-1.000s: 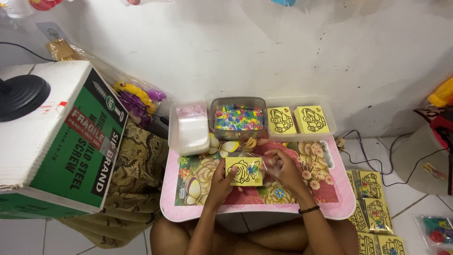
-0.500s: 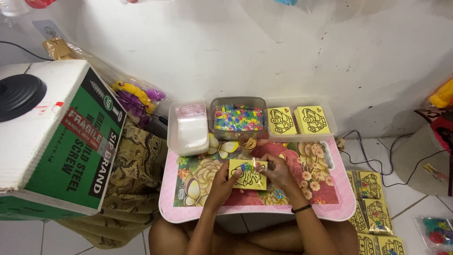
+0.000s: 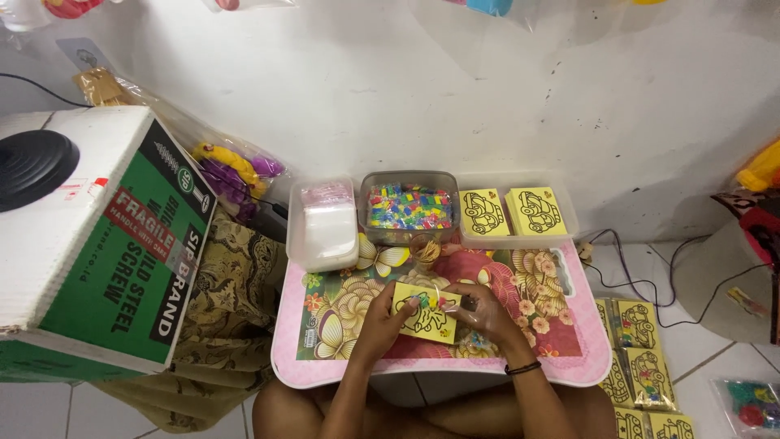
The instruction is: The person sits on the floor and packs small, colorful puzzle pieces into clear plastic bags. They place a yellow cardboard backing with a printed design into each bag, add the pieces, and then seal the bags. The completed packages are placed on the floor beside them.
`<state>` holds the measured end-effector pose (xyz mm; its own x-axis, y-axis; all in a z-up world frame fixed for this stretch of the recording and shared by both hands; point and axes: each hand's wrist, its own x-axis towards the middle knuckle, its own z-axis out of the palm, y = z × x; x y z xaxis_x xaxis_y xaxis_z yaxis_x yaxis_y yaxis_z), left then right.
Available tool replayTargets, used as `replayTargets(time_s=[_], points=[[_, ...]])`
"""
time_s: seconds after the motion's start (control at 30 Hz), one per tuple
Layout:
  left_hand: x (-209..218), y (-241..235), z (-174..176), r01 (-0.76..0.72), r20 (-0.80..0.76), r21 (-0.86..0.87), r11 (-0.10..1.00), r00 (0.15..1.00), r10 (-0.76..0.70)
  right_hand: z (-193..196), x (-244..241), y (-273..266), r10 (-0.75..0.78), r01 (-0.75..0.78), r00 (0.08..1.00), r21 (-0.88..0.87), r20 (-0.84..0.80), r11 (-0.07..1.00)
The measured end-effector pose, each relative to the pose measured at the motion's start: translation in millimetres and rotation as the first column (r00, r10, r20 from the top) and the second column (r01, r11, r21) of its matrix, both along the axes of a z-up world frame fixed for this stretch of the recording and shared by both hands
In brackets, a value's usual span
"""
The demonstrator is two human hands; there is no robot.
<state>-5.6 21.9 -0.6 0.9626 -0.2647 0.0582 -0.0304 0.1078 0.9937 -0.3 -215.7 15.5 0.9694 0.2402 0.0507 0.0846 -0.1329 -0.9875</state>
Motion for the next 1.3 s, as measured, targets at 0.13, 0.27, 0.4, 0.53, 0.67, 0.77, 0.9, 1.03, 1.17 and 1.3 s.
replayTargets(time_s=[0.13,0.27,0.4,0.53,0.67,0.77,0.9,1.03,1.17,1.3], points=[[-3.2,0.4,9.5,0.029,0.027,0.015,0.999,0.999,-0.03,9.5,-1.8,3.2,-0.029,0.03,0.999,0.03,-0.026,0.999],[4.9,4.4,-12.8,0.071,0.038,-0.019,0.997,0.997,-0.07,10.7,-6.5,8.5,-0.036,0.036,0.999,-0.007,0.007,0.999],[9.6,3.5,-32.7,0.073,0.079,0.046,0.996,0.994,-0.076,9.9,-3.3,7.6,-0.041,0.041,0.999,-0.04,0.007,0.998],[3.3,1.8,-8.8,0.062,0.07,0.039,0.997,0.995,-0.065,22.4,-8.8,10.2,-0.06,0.058,0.997,-0.045,-0.053,0.997],[1.6,1.4,-5.7,0.052,0.069,0.021,0.998,0.996,-0.053,23.6,-6.8,6.5,-0.064,0.062,0.998,-0.069,-0.029,0.996],[0.3,1.3,-0.4,0.046,0.076,0.025,0.999,0.996,-0.048,35.3,-11.7,10.3,-0.063,0.06,0.997,-0.083,-0.034,0.995],[7.0,1.3,-23.8,0.061,0.08,0.062,0.996,0.995,-0.066,18.1,-5.9,11.2,-0.085,0.084,0.996,-0.079,-0.005,0.993],[7.3,2.2,-27.2,0.082,0.082,0.086,0.993,0.993,-0.089,16.0,-7.2,14.3,-0.136,0.134,0.991,-0.077,-0.016,0.988],[4.8,2.2,-19.8,0.085,0.062,0.068,0.994,0.994,-0.089,14.4,-7.8,14.3,-0.159,0.158,0.987,-0.038,-0.025,0.987],[6.1,3.0,-25.6,0.087,0.077,0.106,0.991,0.992,-0.095,6.2,-4.7,10.9,-0.171,0.171,0.985,-0.059,-0.005,0.984]])
